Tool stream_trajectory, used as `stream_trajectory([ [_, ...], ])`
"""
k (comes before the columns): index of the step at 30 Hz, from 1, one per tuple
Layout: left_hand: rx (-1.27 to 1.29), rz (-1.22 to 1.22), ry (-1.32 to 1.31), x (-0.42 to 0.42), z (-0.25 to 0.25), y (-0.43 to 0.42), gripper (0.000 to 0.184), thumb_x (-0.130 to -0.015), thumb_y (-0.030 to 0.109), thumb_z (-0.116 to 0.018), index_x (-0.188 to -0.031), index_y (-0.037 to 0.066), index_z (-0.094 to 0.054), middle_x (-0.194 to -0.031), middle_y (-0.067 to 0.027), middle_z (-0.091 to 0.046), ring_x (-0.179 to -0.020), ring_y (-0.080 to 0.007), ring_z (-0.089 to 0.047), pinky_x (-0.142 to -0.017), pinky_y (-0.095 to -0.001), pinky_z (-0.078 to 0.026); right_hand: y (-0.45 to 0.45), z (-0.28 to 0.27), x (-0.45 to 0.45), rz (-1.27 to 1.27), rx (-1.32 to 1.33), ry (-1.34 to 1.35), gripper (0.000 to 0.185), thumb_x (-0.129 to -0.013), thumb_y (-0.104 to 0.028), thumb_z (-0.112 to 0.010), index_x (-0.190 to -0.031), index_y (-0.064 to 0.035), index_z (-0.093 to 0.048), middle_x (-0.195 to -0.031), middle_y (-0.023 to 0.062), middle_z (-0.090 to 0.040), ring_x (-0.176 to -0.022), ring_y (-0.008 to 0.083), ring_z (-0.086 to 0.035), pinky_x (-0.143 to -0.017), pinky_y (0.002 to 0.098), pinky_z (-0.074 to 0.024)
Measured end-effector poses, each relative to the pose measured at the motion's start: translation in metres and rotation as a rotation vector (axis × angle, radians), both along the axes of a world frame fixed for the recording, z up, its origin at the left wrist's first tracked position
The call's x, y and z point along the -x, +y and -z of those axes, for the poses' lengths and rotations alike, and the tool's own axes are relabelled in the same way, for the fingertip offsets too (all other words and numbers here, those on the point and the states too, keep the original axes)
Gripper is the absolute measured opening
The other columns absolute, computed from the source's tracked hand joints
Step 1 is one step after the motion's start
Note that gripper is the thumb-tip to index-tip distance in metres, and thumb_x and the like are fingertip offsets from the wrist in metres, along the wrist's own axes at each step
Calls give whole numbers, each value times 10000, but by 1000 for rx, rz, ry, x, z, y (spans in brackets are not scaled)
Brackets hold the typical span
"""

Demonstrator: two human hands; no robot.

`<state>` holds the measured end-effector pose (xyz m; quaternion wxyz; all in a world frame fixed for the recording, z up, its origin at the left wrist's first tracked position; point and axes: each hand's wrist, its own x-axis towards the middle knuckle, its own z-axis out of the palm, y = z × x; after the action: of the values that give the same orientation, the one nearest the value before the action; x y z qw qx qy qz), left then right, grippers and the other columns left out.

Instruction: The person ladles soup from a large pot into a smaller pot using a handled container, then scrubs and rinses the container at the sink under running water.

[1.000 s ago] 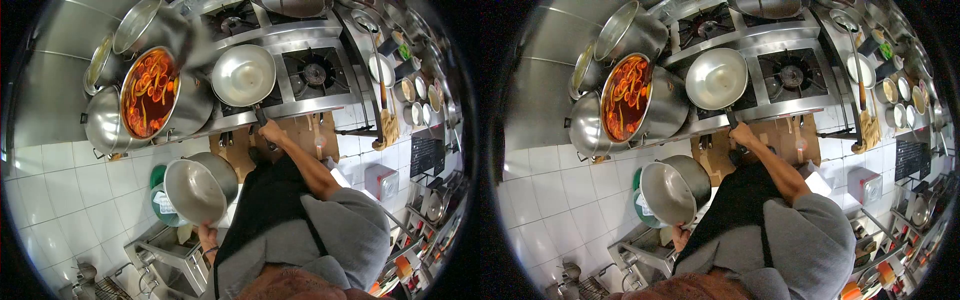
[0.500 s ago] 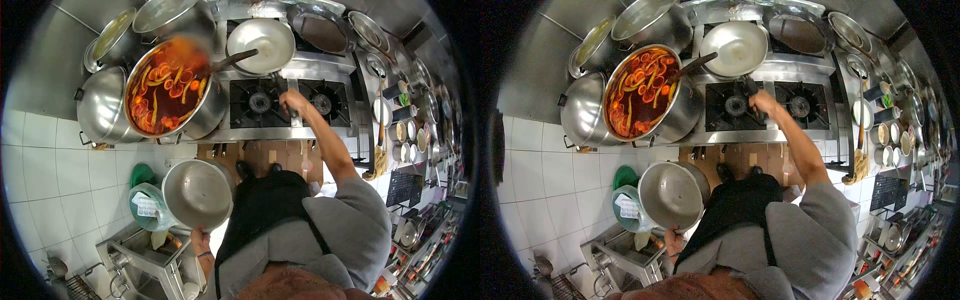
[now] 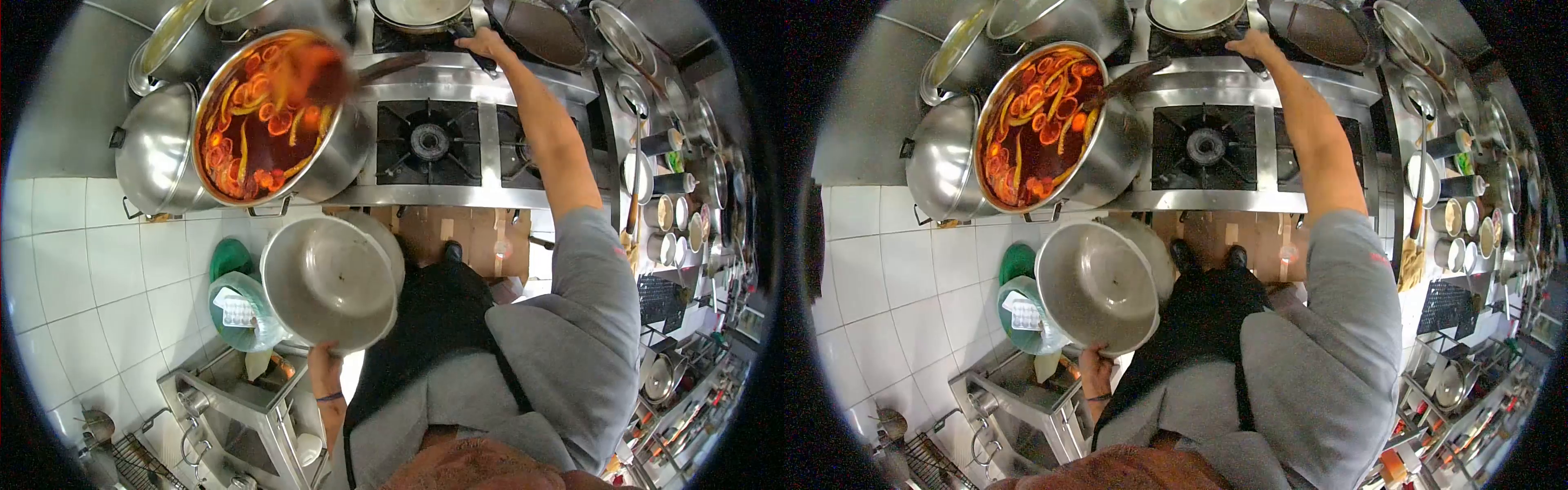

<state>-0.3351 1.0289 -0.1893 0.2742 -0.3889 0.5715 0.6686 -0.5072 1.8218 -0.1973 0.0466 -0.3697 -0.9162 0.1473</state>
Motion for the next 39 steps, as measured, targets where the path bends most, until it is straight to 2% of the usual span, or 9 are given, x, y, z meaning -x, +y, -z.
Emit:
stream_trajectory([
  [1,-16,4,17,1,5,1,430,-664,-112,-546,-1081,-17,-505,-946,-125,-587,-763,-266,-596,-615,-368,-512,-39,-43,-20,52,-87,-36,535,-791,-427,-670,-1100,6,-609,-1082,231,-624,-991,359,-620,-753,487,-510],
  [4,-66,63,29,13,-18,48,433,-659,-123,-541,-1080,-32,-494,-950,-139,-585,-812,-279,-605,-700,-367,-536,-90,-62,-64,-29,-359,267,551,-803,-407,-655,-1162,3,-570,-1095,245,-599,-997,397,-595,-825,487,-487],
  [10,-225,276,61,28,-29,127,545,-678,-118,-539,-1209,-57,-432,-1090,-187,-543,-972,-304,-583,-805,-404,-533,-185,-28,-211,-118,10,553,345,-823,-201,-630,-1081,26,-609,-1050,257,-592,-996,387,-575,-871,410,-464],
  [18,-451,603,57,74,-13,260,485,-743,-43,-496,-1222,-67,-422,-1105,-180,-524,-987,-305,-590,-779,-453,-569,-253,45,-381,462,397,451,344,-831,-202,-621,-1092,22,-632,-1057,241,-629,-962,345,-616,-850,404,-480],
  [19,-461,914,490,79,-11,265,469,-732,-53,-508,-1194,-67,-424,-1119,-190,-519,-988,-325,-587,-819,-435,-561,-260,55,-396,479,346,401,348,-831,-208,-620,-1093,20,-633,-1052,246,-631,-962,349,-619,-850,403,-481],
  [25,-588,608,188,105,23,367,495,-710,-85,-442,-1185,-158,-324,-1171,-315,-443,-1017,-526,-527,-746,-648,-537,-295,108,-446,499,309,242,357,-829,-259,-622,-1076,-3,-650,-1007,208,-664,-964,318,-638,-853,374,-487],
  [29,-613,606,135,130,59,392,507,-734,-69,-417,-1213,-160,-280,-1229,-351,-387,-996,-604,-494,-684,-657,-549,-303,120,-465,513,292,199,367,-826,-266,-627,-1075,3,-648,-990,201,-670,-929,289,-650,-819,354,-498],
  [32,-522,474,30,142,60,399,598,-662,-126,-362,-1241,11,-297,-1127,-341,-434,-686,-559,-583,-455,-569,-577,-309,117,-471,563,337,158,365,-821,-272,-626,-1062,0,-652,-974,201,-672,-916,298,-653,-814,362,-499],
  [39,-599,454,193,128,55,399,574,-733,-113,-376,-1293,-32,-276,-1263,-307,-376,-1036,-580,-490,-700,-650,-553,-323,149,-472,504,329,98,318,-816,-244,-606,-1009,0,-670,-974,207,-670,-936,336,-644,-834,381,-498],
])
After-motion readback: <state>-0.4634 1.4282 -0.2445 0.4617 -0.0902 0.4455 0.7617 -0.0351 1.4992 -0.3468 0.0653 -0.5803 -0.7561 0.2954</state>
